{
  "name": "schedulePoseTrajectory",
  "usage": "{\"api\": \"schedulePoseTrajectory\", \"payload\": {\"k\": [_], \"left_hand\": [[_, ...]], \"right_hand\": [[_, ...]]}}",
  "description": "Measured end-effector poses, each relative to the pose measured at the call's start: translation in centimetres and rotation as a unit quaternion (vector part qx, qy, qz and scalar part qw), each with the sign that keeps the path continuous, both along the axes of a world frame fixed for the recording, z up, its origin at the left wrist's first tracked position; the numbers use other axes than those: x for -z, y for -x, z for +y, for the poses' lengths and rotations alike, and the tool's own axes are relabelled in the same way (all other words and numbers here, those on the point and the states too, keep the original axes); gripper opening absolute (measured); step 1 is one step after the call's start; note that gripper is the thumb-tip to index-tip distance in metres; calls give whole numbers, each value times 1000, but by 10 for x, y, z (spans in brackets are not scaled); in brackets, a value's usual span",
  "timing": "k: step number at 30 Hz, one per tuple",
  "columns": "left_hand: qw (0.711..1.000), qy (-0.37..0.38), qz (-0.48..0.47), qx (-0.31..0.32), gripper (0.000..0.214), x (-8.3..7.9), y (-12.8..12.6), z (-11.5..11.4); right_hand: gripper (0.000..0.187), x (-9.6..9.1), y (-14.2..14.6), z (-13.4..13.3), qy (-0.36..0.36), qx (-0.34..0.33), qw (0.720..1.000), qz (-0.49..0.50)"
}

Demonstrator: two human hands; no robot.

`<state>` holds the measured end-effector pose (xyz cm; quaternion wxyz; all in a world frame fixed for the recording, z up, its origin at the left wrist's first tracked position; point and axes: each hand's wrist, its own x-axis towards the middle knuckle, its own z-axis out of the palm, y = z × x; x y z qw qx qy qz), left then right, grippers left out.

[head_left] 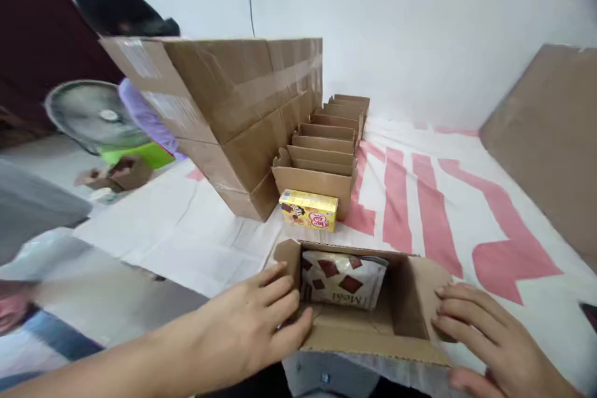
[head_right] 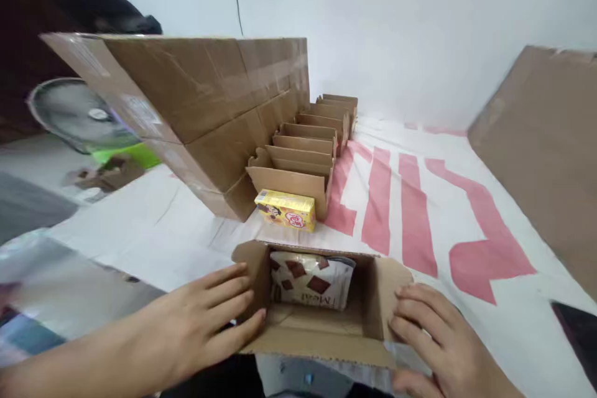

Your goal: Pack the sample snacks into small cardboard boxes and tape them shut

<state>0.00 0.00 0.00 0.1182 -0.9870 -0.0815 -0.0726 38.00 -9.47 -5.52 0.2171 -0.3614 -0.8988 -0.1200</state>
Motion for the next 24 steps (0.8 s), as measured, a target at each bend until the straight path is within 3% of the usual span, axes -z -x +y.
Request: {"api": "schedulePoseTrajectory", "payload": {"k": [4, 7, 10, 13, 18, 24], "left_hand": [[1000, 15, 4, -17, 24, 4, -3, -2], [999, 23, 0, -23, 19, 6, -2, -3], [999, 31, -6, -26, 15, 7, 0, -3], [999, 30, -17, -25, 12, 8, 0, -3], [999, 29, -19, -19, 8, 9, -2, -2], [999, 34, -29, -3, 10, 14, -4, 0]], "right_hand": [[49, -15, 2, 10, 57, 27, 998, 20], [58, -32, 12, 22, 148, 40, 987, 49], [46, -43, 31, 34, 193, 49, 980, 28], [39, -41, 52, 46, 205, 85, 974, -37], [59, -30, 78, 64, 239, 129, 953, -136], [71, -34, 87, 76, 291, 142, 927, -187]]}}
